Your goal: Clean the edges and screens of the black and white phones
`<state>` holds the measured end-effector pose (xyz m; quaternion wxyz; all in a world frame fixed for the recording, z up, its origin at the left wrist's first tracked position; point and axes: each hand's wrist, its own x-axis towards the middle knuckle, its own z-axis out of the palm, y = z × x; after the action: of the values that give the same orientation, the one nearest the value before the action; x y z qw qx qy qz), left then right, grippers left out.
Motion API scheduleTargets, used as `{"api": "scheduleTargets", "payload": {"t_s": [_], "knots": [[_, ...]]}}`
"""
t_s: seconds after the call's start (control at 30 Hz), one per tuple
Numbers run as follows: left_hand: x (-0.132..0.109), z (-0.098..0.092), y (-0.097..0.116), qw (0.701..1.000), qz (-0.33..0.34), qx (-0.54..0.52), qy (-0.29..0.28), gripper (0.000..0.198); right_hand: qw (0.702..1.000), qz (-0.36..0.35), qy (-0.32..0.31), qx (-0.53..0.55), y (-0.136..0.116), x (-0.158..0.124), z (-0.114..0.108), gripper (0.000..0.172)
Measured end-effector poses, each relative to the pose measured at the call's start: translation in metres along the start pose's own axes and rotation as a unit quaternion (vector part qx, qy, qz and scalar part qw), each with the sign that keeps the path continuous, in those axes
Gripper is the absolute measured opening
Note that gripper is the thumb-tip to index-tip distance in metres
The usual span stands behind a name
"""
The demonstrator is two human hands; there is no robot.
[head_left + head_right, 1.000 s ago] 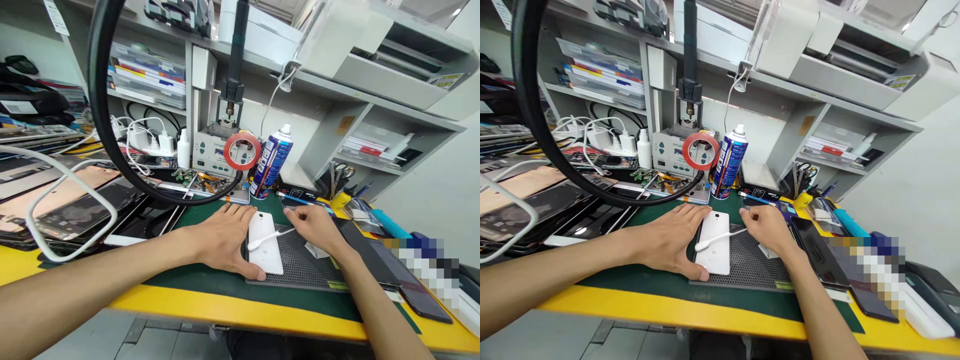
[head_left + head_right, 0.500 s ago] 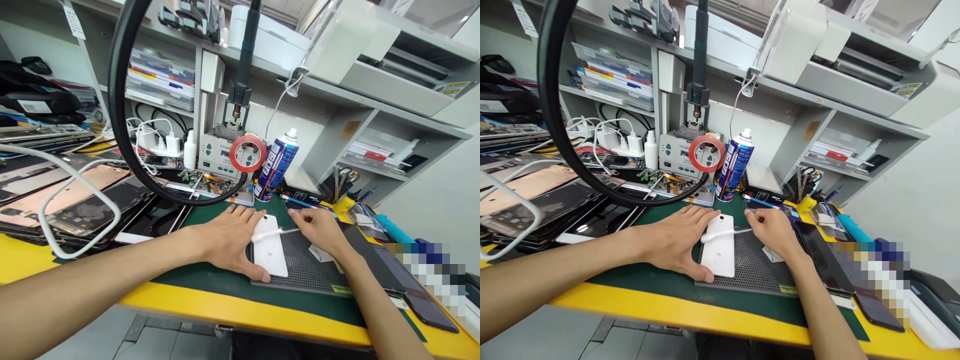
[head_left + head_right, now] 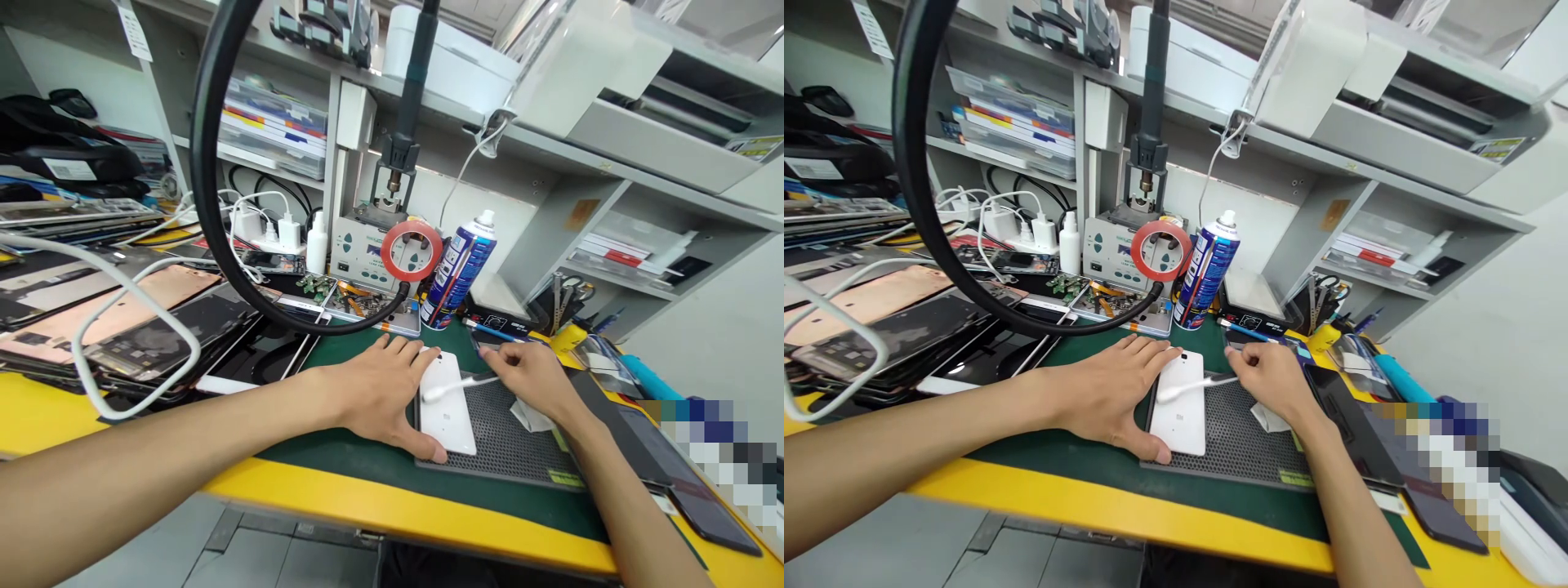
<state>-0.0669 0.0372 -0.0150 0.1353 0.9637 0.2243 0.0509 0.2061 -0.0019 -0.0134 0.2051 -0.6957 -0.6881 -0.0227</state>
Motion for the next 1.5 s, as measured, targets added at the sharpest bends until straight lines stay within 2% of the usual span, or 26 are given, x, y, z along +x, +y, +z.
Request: {"api": "scheduleTargets", "payload": {"t_s": [0.07,0.13,0.2,0.3,0.37,0.43,0.53,0.6,0.67,0.83,0.9,1.0,1.07,1.23,1.37,1.5], "knots": [[0.000,0.001,0.000,1.000,0.001,0.003,0.004,0.124,0.996,-0.038,-0.068,0.034,-0.004,-0.002,0.001,0.052],[0.001,0.002,0.000,1.000,0.003,0.005,0.007,0.124,0.994,-0.047,-0.091,0.036,-0.006,-0.003,0.002,0.052],[0.001,0.002,-0.001,1.000,0.004,0.006,0.004,0.123,0.998,-0.024,-0.062,0.010,-0.003,-0.001,0.001,0.054],[0.002,0.000,0.000,1.000,0.004,0.006,-0.001,0.122,0.998,0.035,0.033,-0.049,0.005,0.003,-0.003,0.054],[0.001,-0.001,0.000,1.000,0.004,0.003,-0.006,0.122,0.994,0.055,0.067,-0.065,0.008,0.004,-0.006,0.053],[0.001,-0.002,0.001,1.000,0.002,0.002,-0.010,0.122,0.997,0.044,0.039,-0.043,0.006,0.003,-0.006,0.052],[0.001,-0.002,0.001,1.000,0.000,0.005,-0.011,0.121,0.998,-0.008,-0.064,0.018,-0.003,0.000,-0.003,0.052],[0.001,-0.002,0.001,1.000,0.001,0.004,-0.010,0.121,0.994,-0.032,-0.105,0.030,-0.006,-0.001,-0.001,0.051],[0.002,-0.002,0.000,1.000,0.001,0.002,-0.012,0.122,0.995,-0.028,-0.091,0.010,-0.004,-0.001,-0.001,0.049],[0.001,-0.002,0.000,1.000,0.000,0.001,-0.016,0.120,0.995,0.050,0.039,-0.078,0.015,0.004,-0.006,0.053],[0.000,-0.002,0.000,1.000,-0.002,0.000,-0.016,0.120,0.997,0.039,0.021,-0.067,0.015,0.003,-0.007,0.057],[0.001,-0.001,-0.001,1.000,-0.004,-0.007,-0.018,0.120,0.997,-0.003,-0.077,-0.016,0.005,0.001,-0.008,0.060],[0.002,0.001,-0.003,1.000,-0.010,-0.014,-0.020,0.122,0.993,-0.012,-0.118,0.003,-0.001,-0.001,-0.008,0.060],[0.005,-0.001,-0.004,0.999,-0.009,-0.031,-0.015,0.128,0.995,0.010,-0.094,-0.024,0.004,0.002,-0.005,0.057],[0.005,-0.006,0.000,0.999,-0.011,-0.039,0.002,0.128,0.998,0.002,-0.065,-0.023,0.009,0.004,-0.004,0.055],[0.005,-0.008,0.001,0.999,-0.013,-0.033,0.015,0.125,0.998,0.003,-0.063,-0.008,0.007,0.003,-0.004,0.054]]}}
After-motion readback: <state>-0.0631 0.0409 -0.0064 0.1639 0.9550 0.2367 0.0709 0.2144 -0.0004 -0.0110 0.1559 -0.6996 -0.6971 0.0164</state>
